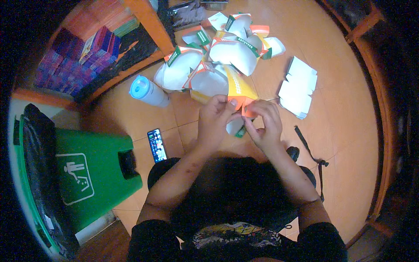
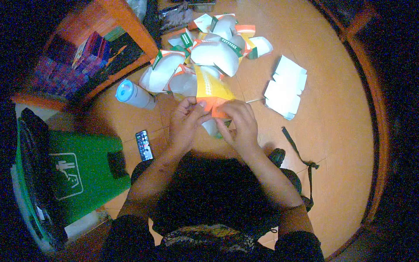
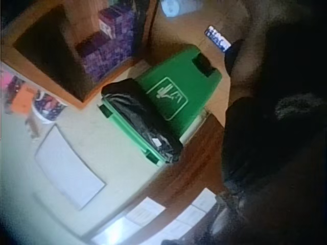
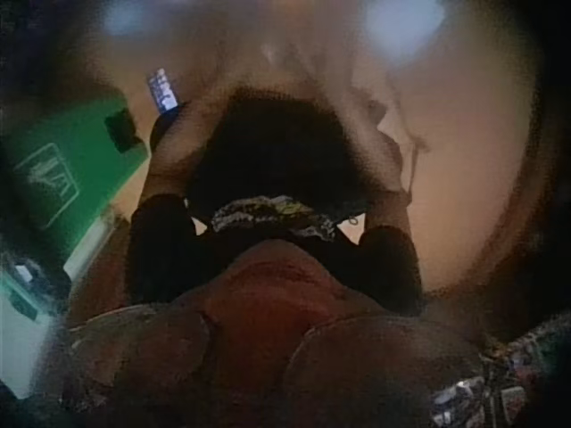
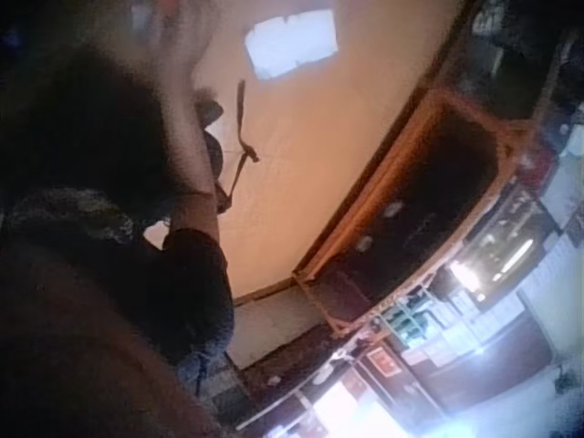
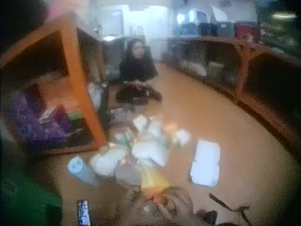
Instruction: The person sits on the floor and assembles small printed cardboard boxes by folding and taping the flaps. They handle flat box blanks, fold them into shape, and secure the edges with tape, stacking completed boxes nearby.
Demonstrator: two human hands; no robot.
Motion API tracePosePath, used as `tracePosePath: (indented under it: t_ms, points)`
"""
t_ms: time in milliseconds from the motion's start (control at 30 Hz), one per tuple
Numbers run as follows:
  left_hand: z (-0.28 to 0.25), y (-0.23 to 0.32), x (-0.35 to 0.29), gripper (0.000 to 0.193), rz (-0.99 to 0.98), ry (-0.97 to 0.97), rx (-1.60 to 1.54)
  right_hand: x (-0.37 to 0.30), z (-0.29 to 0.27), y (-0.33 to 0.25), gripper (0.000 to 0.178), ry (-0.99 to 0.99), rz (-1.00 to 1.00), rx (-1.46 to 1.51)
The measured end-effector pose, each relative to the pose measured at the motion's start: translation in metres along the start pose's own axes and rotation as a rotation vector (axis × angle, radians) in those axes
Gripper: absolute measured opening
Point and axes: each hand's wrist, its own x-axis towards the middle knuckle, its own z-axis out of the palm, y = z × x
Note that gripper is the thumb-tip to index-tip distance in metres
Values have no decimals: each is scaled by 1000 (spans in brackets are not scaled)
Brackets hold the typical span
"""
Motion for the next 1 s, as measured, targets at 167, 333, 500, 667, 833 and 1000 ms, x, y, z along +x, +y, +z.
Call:
tracePosePath:
  t_ms: [167, 333, 500, 667, 833, 1000]
  points:
    - [4, 13, 4, 21, -34, 3, -37, -1, 0, 0, 12, 74, 147, 91]
    - [1, 6, 1, 12, 199, 50, 408, -6, 5, 7, 6, 176, 335, 255]
    - [3, -14, -3, 10, 482, 26, 669, -11, 5, 2, 4, 172, 390, 270]
    - [10, -26, -3, 13, 456, 41, 521, -6, 2, -3, 5, 124, 304, 246]
    - [5, -32, -1, 14, 393, 13, 494, 0, -6, -4, 6, 99, 265, 234]
    - [9, -25, -3, 16, 249, -37, 351, 0, -9, 0, 7, 73, 242, 197]
